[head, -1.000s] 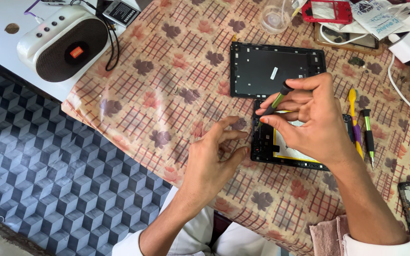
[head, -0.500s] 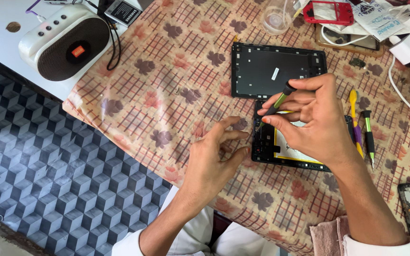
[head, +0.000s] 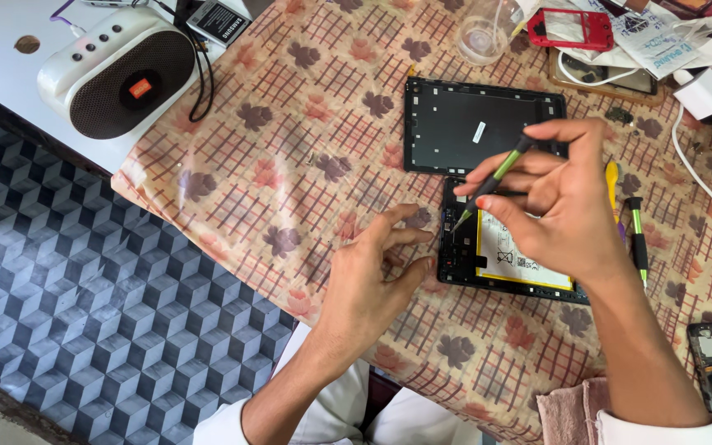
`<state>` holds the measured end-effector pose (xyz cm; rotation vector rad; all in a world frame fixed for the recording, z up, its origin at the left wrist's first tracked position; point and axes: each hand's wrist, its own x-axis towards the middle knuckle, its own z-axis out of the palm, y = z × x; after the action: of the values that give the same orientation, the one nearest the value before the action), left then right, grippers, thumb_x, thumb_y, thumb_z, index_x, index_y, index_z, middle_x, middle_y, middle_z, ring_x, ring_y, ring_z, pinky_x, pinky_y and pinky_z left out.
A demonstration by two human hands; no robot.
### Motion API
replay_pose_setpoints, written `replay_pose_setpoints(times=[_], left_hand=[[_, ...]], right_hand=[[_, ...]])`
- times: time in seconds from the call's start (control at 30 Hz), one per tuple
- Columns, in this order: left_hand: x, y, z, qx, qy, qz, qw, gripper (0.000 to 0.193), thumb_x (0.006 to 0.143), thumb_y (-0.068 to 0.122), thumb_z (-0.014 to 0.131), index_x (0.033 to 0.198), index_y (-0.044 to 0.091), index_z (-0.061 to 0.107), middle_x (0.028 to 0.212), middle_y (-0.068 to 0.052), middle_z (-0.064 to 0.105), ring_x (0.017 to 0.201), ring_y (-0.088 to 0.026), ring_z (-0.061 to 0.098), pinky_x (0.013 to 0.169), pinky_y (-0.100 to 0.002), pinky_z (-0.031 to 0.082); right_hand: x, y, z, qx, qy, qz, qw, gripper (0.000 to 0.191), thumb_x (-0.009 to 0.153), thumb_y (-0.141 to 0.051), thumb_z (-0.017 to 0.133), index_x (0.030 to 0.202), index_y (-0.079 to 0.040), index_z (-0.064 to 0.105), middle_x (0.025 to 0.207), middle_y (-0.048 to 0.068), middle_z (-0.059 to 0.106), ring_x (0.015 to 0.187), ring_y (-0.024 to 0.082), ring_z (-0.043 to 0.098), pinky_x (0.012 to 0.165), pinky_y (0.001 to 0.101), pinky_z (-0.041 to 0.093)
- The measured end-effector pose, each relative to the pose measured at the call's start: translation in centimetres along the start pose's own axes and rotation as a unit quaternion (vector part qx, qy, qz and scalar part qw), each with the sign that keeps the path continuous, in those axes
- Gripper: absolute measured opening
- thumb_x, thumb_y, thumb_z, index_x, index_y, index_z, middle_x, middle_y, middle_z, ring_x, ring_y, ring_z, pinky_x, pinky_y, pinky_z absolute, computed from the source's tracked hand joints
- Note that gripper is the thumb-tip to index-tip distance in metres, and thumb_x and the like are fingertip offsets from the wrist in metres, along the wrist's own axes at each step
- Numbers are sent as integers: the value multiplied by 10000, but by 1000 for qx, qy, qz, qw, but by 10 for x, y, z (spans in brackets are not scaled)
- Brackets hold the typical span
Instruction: The person uses a screwdriver to remove screws from the back cover of a disassembled smartphone. They place the removed screws on the table and continue unscrewing additional fasteners from the device's frame.
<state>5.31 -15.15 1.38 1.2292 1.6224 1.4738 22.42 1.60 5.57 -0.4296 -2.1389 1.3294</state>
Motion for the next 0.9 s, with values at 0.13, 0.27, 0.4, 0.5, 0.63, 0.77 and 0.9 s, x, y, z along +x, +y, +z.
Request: replay_pose_setpoints(times=[0.13, 0.27, 0.4, 0.5, 0.63, 0.77, 0.9], left_hand=[[1, 0, 0, -1, -3, -6, 1000, 576, 840, 62, 755, 1374, 44, 541, 1135, -104, 792, 862, -195, 793, 756, -298, 612], [1, 1, 0, 2, -5, -24, 1000, 567, 828, 66, 754, 1359, 51, 558, 1112, -86, 801, 831, -187, 787, 751, -295, 609], [1, 2, 0, 7, -5, -26, 1000, 555, 830, 73, 753, 1351, 54, 561, 1110, -80, 802, 830, -182, 785, 751, -295, 608], [1, 1, 0, 13, -2, -20, 1000, 557, 828, 73, 757, 1350, 55, 561, 1112, -81, 802, 837, -183, 786, 751, -300, 605], [1, 0, 1, 10, 1, -12, 1000, 564, 828, 69, 757, 1355, 56, 557, 1113, -81, 802, 839, -188, 785, 753, -302, 606], [1, -1, 1, 2, -1, -19, 1000, 562, 829, 70, 757, 1354, 55, 556, 1114, -80, 801, 825, -189, 784, 752, -302, 607], [1, 0, 0, 9, -1, -16, 1000, 565, 827, 72, 761, 1353, 55, 555, 1112, -82, 801, 831, -189, 786, 753, -302, 606]], right_hand=[[4, 12, -8, 58, 5, 25, 998, 644, 964, 201, 580, 1395, -101, 208, 1199, 250, 640, 1130, 351, 742, 981, 394, 635], [5, 27, -9, 52, 23, 49, 997, 652, 961, 196, 591, 1393, -103, 205, 1198, 251, 641, 1107, 355, 738, 948, 397, 635], [4, 33, -12, 63, 51, 86, 993, 648, 959, 186, 595, 1384, -103, 202, 1203, 241, 637, 1091, 351, 748, 906, 394, 642], [5, 34, -11, 61, 53, 96, 992, 658, 955, 181, 600, 1391, -107, 200, 1196, 240, 644, 1079, 351, 749, 901, 395, 646], [6, 35, -10, 66, 51, 107, 991, 667, 944, 178, 601, 1394, -111, 201, 1190, 233, 649, 1073, 352, 749, 909, 395, 651], [5, 35, -10, 84, 58, 110, 989, 665, 941, 178, 612, 1390, -113, 217, 1191, 229, 642, 1076, 357, 750, 896, 390, 648], [5, 37, -9, 86, 53, 101, 990, 660, 947, 173, 612, 1392, -121, 223, 1184, 233, 645, 1077, 357, 750, 905, 387, 650]])
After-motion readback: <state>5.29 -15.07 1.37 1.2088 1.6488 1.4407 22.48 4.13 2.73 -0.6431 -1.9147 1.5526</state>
